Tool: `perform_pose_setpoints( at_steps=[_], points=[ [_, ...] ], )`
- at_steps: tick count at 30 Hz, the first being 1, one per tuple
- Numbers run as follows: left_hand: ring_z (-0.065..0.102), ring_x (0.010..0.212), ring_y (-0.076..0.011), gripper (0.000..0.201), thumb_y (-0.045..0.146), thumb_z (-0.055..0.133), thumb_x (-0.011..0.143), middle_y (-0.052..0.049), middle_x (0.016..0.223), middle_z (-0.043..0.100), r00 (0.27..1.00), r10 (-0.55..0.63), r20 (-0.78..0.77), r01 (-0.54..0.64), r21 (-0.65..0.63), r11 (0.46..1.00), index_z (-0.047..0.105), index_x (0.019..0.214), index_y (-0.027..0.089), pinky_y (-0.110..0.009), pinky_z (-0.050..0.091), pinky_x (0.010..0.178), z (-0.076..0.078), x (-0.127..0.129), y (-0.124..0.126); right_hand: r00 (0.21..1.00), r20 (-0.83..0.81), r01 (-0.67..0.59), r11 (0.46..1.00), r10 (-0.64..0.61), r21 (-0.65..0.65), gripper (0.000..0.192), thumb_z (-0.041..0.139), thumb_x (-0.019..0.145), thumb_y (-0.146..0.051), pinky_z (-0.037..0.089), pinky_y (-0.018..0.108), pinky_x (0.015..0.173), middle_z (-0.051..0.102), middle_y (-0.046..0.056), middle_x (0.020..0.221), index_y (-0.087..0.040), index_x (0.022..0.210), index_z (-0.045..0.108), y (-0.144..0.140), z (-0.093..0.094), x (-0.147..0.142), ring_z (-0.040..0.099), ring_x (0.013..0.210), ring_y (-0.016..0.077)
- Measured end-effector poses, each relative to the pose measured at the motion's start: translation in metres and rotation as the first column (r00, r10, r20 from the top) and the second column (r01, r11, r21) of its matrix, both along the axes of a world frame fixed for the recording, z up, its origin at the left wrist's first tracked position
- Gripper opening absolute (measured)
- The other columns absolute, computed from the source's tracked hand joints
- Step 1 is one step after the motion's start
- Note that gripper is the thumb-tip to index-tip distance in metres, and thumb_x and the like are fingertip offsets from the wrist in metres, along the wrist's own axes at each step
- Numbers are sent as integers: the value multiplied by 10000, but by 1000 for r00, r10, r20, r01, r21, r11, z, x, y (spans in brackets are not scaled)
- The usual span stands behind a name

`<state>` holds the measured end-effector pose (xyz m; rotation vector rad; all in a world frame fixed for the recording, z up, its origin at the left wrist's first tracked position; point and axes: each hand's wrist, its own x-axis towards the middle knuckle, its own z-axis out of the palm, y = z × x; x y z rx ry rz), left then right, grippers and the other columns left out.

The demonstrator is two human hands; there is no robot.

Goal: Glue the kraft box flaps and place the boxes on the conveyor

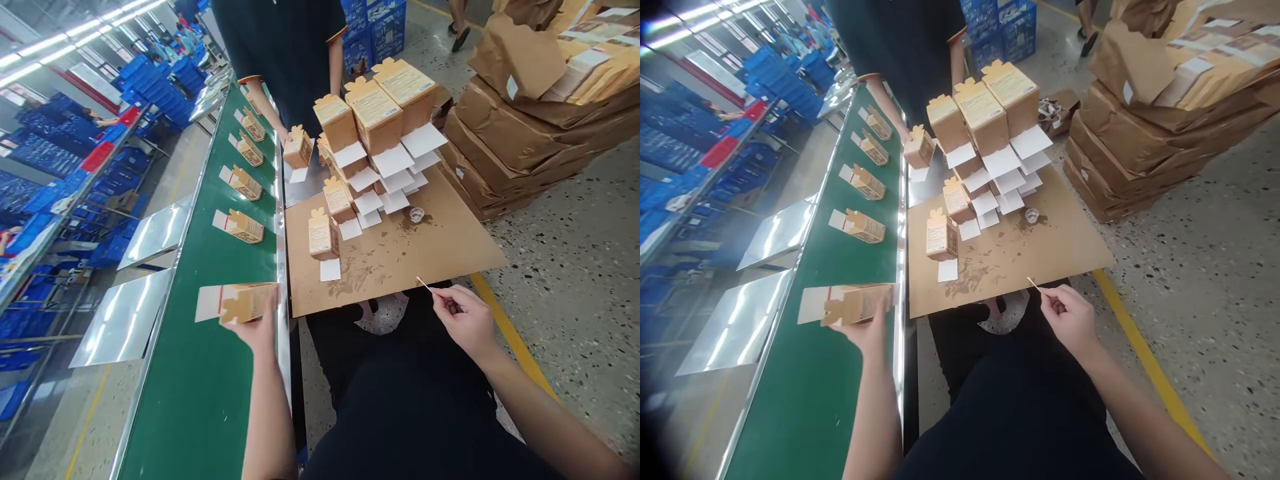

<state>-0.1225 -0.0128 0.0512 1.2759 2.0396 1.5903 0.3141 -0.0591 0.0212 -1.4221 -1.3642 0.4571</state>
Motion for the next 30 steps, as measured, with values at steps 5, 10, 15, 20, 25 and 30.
perform_pose_setpoints(
  at_steps=[5,10,15,20,25,30],
  points=[
    [681,1485,-389,976,503,1032,706,-172,1547,608,964,264,33,-261,-83,962,325,1356,329,-680,546,1274,-15,-88,5,996,-8,-87,996,88,33,173,731,1039,-299,509,285,504,667,15,705,-242,911,834,19,7,-9,573,553,140],
    [728,1407,-348,906,416,1047,700,-167,1459,669,960,267,80,-255,-134,958,379,1298,288,-606,592,1225,-43,-102,12,993,36,-113,993,111,39,193,710,1057,-303,514,297,510,672,19,716,-251,922,838,24,12,-1,586,567,150],
    [759,1326,-335,882,345,1069,640,-111,1341,712,957,289,29,-277,-204,939,414,1228,287,-589,583,1219,-46,-107,25,993,114,-7,999,3,31,169,739,1056,-331,574,331,570,703,25,733,-255,952,849,10,5,30,621,575,166],
    [750,1323,-322,874,344,1068,633,-89,1321,699,962,272,14,-261,-237,936,423,1218,276,-564,591,1202,-42,-116,49,989,147,11,1000,-15,29,194,743,1058,-356,568,332,559,681,23,693,-264,925,850,7,-2,36,613,560,170],
    [701,1423,-316,938,412,1095,651,-158,1466,662,974,216,71,-203,-156,967,452,1313,242,-543,561,1256,-31,-118,59,991,131,23,999,-29,47,179,762,1013,-332,576,312,542,697,34,677,-242,876,835,17,1,35,621,545,163],
    [651,1520,-319,822,388,989,812,-216,1590,602,946,291,140,-281,-92,955,432,1399,246,-540,533,1300,-13,-115,77,989,121,79,994,-87,72,147,773,943,-317,549,321,498,703,35,649,-249,827,832,21,2,44,603,504,164]
  ],
)
